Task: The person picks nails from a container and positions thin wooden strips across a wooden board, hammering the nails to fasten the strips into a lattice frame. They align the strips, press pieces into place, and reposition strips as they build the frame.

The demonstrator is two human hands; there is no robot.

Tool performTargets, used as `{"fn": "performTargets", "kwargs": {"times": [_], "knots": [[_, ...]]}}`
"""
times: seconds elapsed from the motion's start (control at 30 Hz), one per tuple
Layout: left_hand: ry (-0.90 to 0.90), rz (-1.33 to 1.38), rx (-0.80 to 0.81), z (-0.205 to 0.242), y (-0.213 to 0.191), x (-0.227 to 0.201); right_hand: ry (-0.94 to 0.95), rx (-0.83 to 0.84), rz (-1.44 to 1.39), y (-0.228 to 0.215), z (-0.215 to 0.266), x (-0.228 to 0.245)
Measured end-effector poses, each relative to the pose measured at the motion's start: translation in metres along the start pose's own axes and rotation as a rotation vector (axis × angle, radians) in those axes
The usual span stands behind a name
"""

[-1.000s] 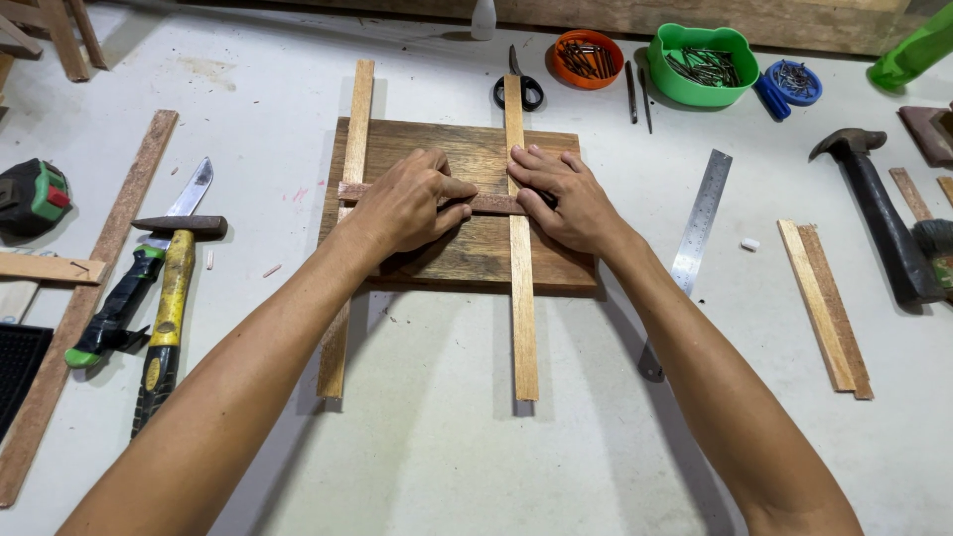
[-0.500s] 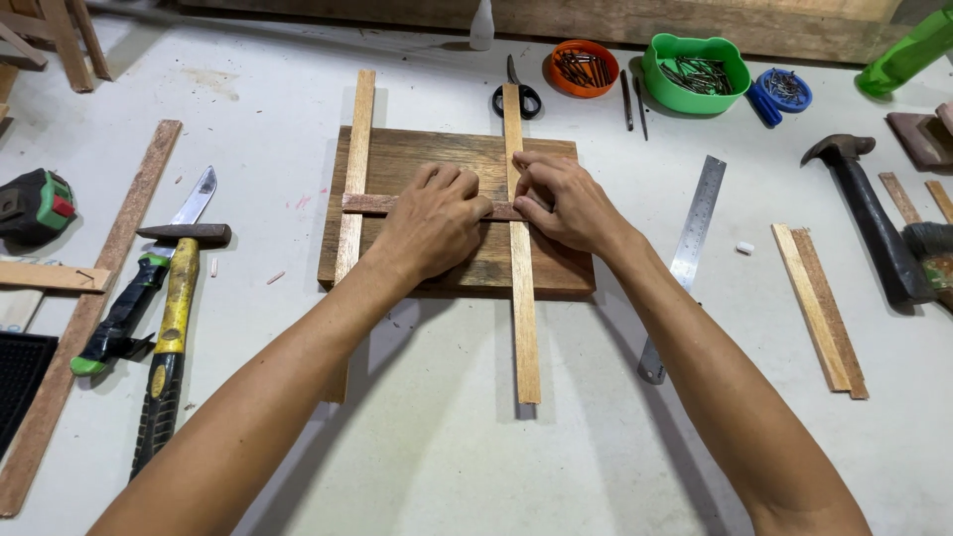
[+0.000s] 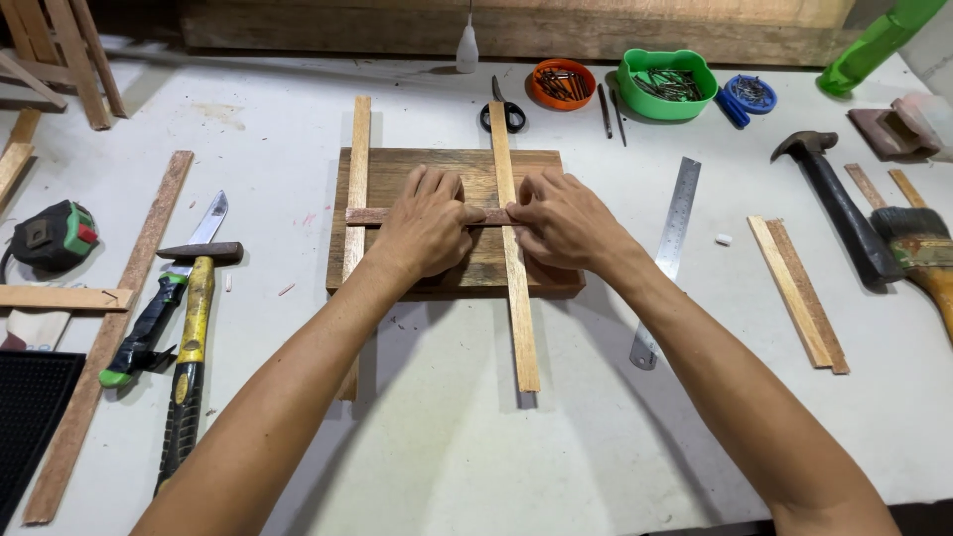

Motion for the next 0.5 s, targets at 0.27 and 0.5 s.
{"fn": "performTargets", "kwargs": {"times": [0.27, 0.5], "knots": [[0.011, -0.088, -0.069, 0.013, 0.003, -0.022, 0.065, -0.039, 0.005, 0.021, 0.023, 0.011], [-0.116, 0.163, -0.191, 0.017, 0.027, -0.014, 0.139, -0.07, -0.349, 0.034, 0.049, -0.001]]}}
Point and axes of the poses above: each hand's wrist, its own z-axis away from the middle knuckle, its own y-axis out of the palm, x = y × z, the point moved 5 cm from there along -z, towards the middle knuckle, and after that the axes turned 5 degrees about y, right-handed, at the moved point
